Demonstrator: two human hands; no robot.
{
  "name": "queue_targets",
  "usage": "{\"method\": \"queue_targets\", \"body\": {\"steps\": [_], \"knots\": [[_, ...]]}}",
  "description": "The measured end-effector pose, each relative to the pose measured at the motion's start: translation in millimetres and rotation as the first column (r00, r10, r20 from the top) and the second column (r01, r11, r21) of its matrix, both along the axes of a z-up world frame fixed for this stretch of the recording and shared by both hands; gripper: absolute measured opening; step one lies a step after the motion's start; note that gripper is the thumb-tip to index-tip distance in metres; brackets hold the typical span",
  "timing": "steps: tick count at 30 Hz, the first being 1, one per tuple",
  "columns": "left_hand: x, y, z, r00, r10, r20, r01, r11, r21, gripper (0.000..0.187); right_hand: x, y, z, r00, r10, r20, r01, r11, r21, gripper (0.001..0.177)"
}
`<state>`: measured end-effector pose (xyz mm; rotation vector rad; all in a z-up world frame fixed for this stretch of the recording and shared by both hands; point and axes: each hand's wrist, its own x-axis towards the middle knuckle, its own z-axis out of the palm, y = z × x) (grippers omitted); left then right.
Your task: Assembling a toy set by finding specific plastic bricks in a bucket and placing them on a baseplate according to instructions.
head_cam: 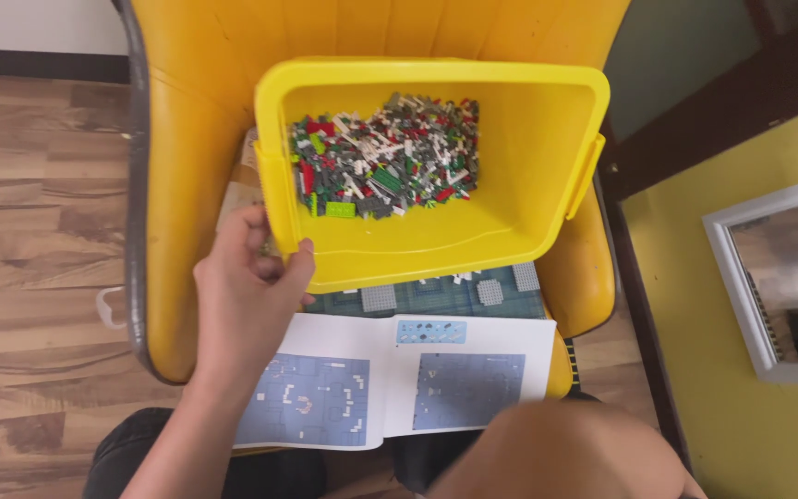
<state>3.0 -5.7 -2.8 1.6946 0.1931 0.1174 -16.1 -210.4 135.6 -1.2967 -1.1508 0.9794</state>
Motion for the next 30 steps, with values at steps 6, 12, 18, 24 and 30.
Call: {"method": "queue_targets", "body": {"steps": [6,12,18,24,30], "knots": [[-1.5,3.0,0.1,0.998,0.004,-0.056,-0.003,1.0,0.007,0.04,55.2,-7.1,-34.5,0.754,-0.179,0.632,0.44,0.852,-0.283,0.045],[-1.9,3.9,2.8,0.988,-0.024,-0.15,0.026,1.0,0.008,0.038,126.1,-25.3,-108.8,0.22,-0.234,0.947,0.945,0.293,-0.148,0.022],[-3.5,4.8,4.5,0.991,-0.046,-0.129,0.047,0.999,0.004,0.039,157.4,-32.9,-134.1,0.15,-0.176,0.973,0.97,0.217,-0.11,0.014],[-8.9,3.8,17.5,0.992,-0.069,-0.108,0.073,0.997,0.035,0.041,145.7,-29.5,-133.4,0.203,-0.184,0.962,0.94,0.313,-0.138,0.041],[-7.0,1.9,19.5,0.99,-0.059,-0.131,0.069,0.995,0.078,0.045,139.9,4.3,-99.9,0.219,-0.001,0.976,0.912,0.355,-0.205,0.042]]}}
